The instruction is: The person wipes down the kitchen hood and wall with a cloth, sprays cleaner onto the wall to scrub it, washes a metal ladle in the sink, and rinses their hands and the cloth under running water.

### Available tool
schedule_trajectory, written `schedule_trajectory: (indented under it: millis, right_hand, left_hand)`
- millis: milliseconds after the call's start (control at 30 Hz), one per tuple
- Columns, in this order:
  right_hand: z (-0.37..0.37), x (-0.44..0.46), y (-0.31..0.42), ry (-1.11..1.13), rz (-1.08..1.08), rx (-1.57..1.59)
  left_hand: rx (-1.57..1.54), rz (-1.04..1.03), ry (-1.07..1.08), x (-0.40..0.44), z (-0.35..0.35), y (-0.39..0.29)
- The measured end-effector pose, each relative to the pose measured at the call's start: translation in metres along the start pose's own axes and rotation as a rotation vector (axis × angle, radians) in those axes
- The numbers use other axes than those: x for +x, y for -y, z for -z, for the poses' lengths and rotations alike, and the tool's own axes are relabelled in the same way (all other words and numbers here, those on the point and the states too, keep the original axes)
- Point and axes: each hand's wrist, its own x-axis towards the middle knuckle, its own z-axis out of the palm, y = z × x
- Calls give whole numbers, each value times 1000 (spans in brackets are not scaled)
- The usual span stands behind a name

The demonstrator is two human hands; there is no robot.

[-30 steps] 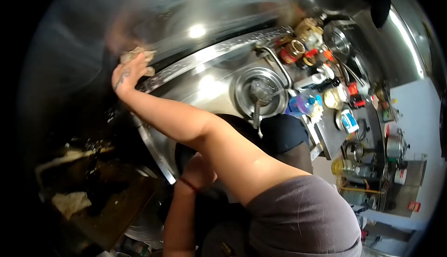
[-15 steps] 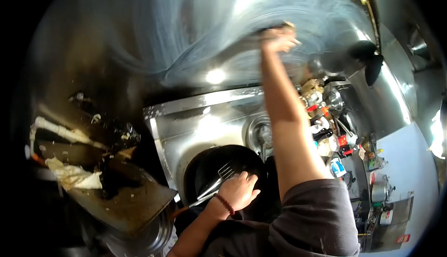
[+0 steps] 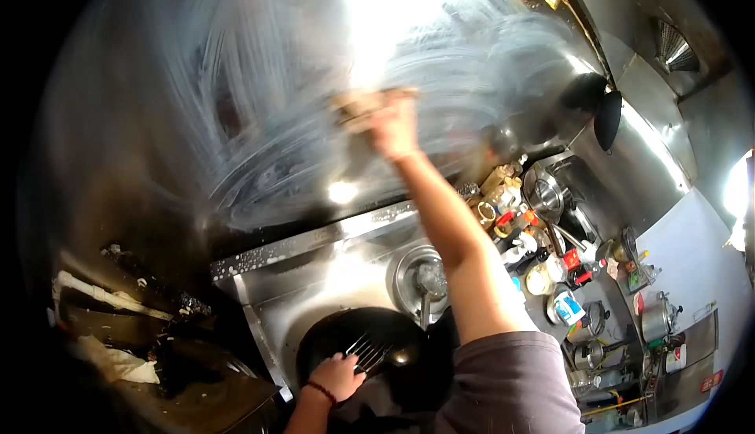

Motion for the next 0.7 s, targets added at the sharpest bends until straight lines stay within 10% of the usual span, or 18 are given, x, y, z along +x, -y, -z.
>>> schedule_trajectory:
  millis: [33, 67, 100, 200, 300, 400, 433, 533, 567, 633, 700]
  right_hand:
    - [25, -4, -52, -460, 28, 67]
    - [65, 2, -62, -620, -455, 500]
    - [40, 27, -209, -1310, 167, 564]
    - [85, 71, -147, -1043, -295, 428]
    - [63, 90, -39, -117, -455, 151]
    - [21, 101, 73, -191, 953, -94]
    - [37, 118, 74, -306, 968, -162]
    - [78, 143, -27, -500, 544, -126]
    - [98, 138, -63, -502, 77, -210]
    - [118, 133, -167, -1123, -54, -174]
    - [160, 106, -221, -1216, -508, -128]
  left_hand:
    - [56, 35, 3, 1, -3, 4]
    - [33, 8, -14, 3, -7, 7]
    - [4, -32, -57, 4, -7, 4]
    - [-55, -121, -180, 9, -3, -13]
    - [-61, -49, -27, 30, 5, -29]
    - [-56, -2, 32, 50, 2, -32]
    - [-28, 72, 87, 52, 5, -30]
    - [-20, 105, 18, 41, 7, -36]
    - [-25, 17, -58, 36, 6, -36]
    - [-54, 4, -73, 32, 8, -34]
    - [-80, -9, -92, 24, 8, -31]
